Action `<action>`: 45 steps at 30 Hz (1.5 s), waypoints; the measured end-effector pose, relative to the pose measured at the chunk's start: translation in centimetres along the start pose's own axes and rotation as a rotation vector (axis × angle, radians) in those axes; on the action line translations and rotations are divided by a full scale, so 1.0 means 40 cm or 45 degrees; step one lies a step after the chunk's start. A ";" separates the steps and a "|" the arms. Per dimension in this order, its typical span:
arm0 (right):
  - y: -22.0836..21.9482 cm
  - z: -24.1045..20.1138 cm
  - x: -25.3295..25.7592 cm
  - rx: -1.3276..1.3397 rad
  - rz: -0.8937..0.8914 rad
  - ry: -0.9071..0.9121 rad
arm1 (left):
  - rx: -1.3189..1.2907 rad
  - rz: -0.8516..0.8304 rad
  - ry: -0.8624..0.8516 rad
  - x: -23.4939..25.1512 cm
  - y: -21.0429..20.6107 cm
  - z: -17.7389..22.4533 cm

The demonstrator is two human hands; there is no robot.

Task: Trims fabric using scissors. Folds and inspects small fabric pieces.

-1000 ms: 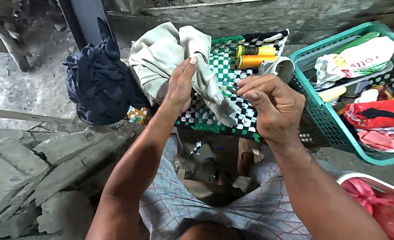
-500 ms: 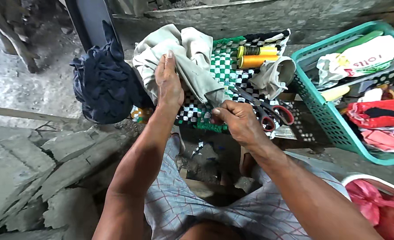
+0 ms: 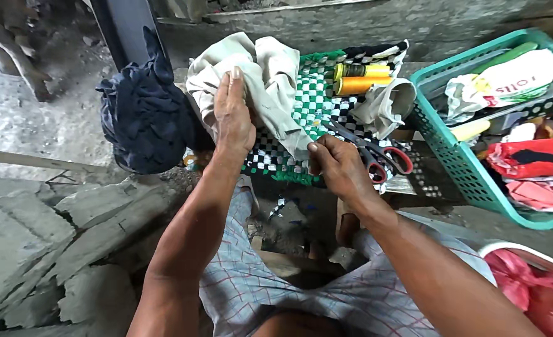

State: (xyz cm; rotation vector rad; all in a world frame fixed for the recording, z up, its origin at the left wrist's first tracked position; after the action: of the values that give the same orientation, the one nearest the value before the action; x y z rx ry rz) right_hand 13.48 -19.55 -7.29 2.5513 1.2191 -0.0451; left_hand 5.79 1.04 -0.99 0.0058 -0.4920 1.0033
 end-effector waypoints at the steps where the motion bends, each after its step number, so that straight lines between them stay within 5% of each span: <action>1: -0.001 0.003 0.004 -0.079 0.034 0.039 | -0.011 -0.042 0.006 -0.013 -0.013 0.003; 8: -0.014 -0.007 0.007 -0.595 -0.101 0.360 | 0.011 -0.051 -0.003 -0.022 -0.028 0.010; 13: 0.023 -0.047 -0.032 -0.473 -0.324 0.517 | 0.087 0.117 0.096 0.001 0.013 -0.017; 17: 0.040 -0.055 -0.043 -0.645 -0.399 0.420 | 0.102 0.137 0.155 0.003 0.012 -0.025; 22: 0.031 -0.050 -0.035 -0.910 -0.080 0.078 | 0.081 0.106 0.143 -0.003 -0.007 -0.024; 26: 0.038 -0.032 -0.029 -1.076 -0.264 0.187 | 0.095 0.127 0.129 -0.002 -0.010 -0.024; 29: 0.028 -0.032 -0.036 -0.841 -0.358 0.309 | 0.140 0.128 0.122 -0.005 -0.005 -0.030; 36: -0.057 -0.028 -0.018 -0.417 -0.138 0.125 | 0.114 0.019 0.102 -0.057 -0.062 -0.019; 45: 0.020 -0.087 -0.053 0.172 -0.017 0.722 | 0.082 0.093 0.273 -0.047 -0.034 -0.052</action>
State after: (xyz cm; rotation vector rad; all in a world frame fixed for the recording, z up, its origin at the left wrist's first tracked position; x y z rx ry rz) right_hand 12.38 -20.59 -3.42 2.7698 1.4606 0.6546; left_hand 6.88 -0.76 -3.29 -0.0616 -0.2653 1.0771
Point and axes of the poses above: each hand's wrist, its own x-axis towards the middle knuckle, its own y-axis out of the back of the hand, z = x × y, the point moved 2 cm from there along x, towards the middle knuckle, and after that the axes turned 15 degrees about -y, right-handed, at the moved point
